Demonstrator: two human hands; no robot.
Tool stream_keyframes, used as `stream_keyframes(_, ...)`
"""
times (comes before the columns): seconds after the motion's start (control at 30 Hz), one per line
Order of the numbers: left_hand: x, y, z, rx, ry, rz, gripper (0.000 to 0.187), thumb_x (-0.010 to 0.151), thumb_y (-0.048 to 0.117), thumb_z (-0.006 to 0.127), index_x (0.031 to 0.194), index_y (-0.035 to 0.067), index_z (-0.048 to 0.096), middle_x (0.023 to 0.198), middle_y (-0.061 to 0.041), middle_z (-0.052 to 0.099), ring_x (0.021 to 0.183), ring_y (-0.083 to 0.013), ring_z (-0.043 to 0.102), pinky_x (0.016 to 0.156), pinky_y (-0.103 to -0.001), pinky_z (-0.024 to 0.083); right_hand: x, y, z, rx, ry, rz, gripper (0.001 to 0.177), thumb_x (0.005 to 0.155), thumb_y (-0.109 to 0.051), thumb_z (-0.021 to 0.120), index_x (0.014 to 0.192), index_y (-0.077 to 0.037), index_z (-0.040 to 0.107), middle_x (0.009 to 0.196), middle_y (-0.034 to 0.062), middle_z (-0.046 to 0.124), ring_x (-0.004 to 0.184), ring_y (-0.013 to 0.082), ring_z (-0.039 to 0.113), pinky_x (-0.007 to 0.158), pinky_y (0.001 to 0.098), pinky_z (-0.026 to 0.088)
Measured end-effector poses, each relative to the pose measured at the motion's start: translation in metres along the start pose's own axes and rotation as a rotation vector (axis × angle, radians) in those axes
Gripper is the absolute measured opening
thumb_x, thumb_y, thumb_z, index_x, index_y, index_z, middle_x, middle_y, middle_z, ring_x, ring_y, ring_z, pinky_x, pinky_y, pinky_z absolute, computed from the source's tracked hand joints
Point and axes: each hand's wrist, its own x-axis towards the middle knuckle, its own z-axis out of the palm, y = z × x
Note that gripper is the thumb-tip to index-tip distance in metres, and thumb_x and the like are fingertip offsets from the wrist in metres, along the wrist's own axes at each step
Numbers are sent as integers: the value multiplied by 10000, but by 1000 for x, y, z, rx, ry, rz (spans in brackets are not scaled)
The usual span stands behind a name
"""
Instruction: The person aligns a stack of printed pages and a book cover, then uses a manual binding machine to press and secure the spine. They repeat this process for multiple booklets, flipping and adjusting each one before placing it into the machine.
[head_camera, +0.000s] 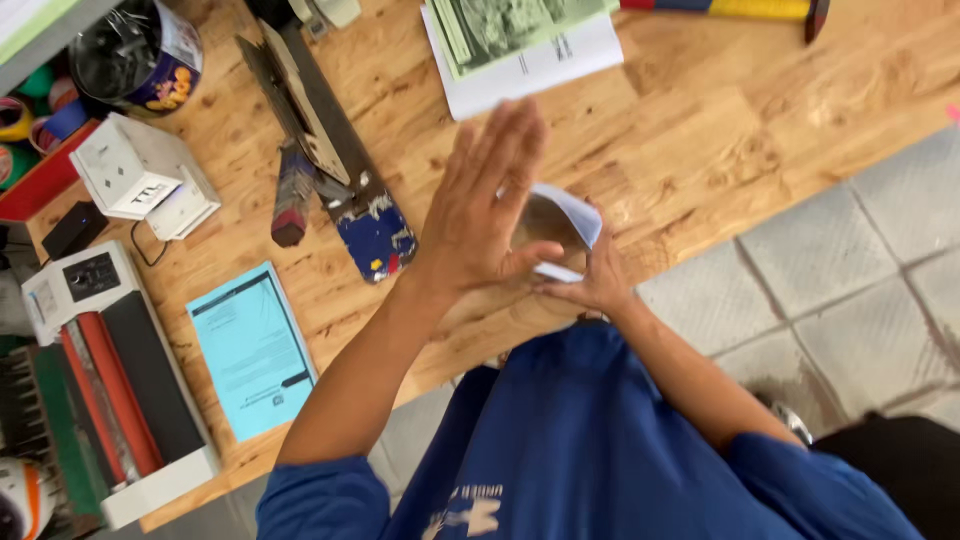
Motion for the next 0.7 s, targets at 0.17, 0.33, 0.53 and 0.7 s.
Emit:
stream_keyframes(0.17,-12,-17,34,-4,-199,49,1121,877,811,505,1624,24,225,1696,-168,246,1581,-346,226,1273,-581,178,5,-1,3,99,10,26,1457,588,-502,988,1588,86,107,1592,297,353,1484,423,416,1216,506,363)
stream_keyframes(0.33,-10,1,37,-98,-318,-19,1087,932,735,574,1658,14,207,1701,-201,251,1595,-375,218,1309,-579,172,-16,-5,-8,132,-60,130,1458,572,-512,979,1606,61,126,1589,275,394,1484,413,432,1214,501,372)
stream_keyframes(0.53,26,-27,30,-179,-394,-234,1103,722,416,825,1550,-25,245,1452,-314,465,1367,-460,412,1093,-526,365,-12,1,3,1,-41,-4,1473,523,-543,997,1594,14,153,1630,291,282,1523,399,335,1253,491,305)
stream_keyframes(0.7,39,-50,74,8,-497,-360,362,710,227,812,997,21,731,1025,-263,708,931,-418,698,814,-480,561,11,5,-23,59,-226,50,1542,510,-581,949,1588,68,57,1621,311,248,1529,420,251,1236,495,252)
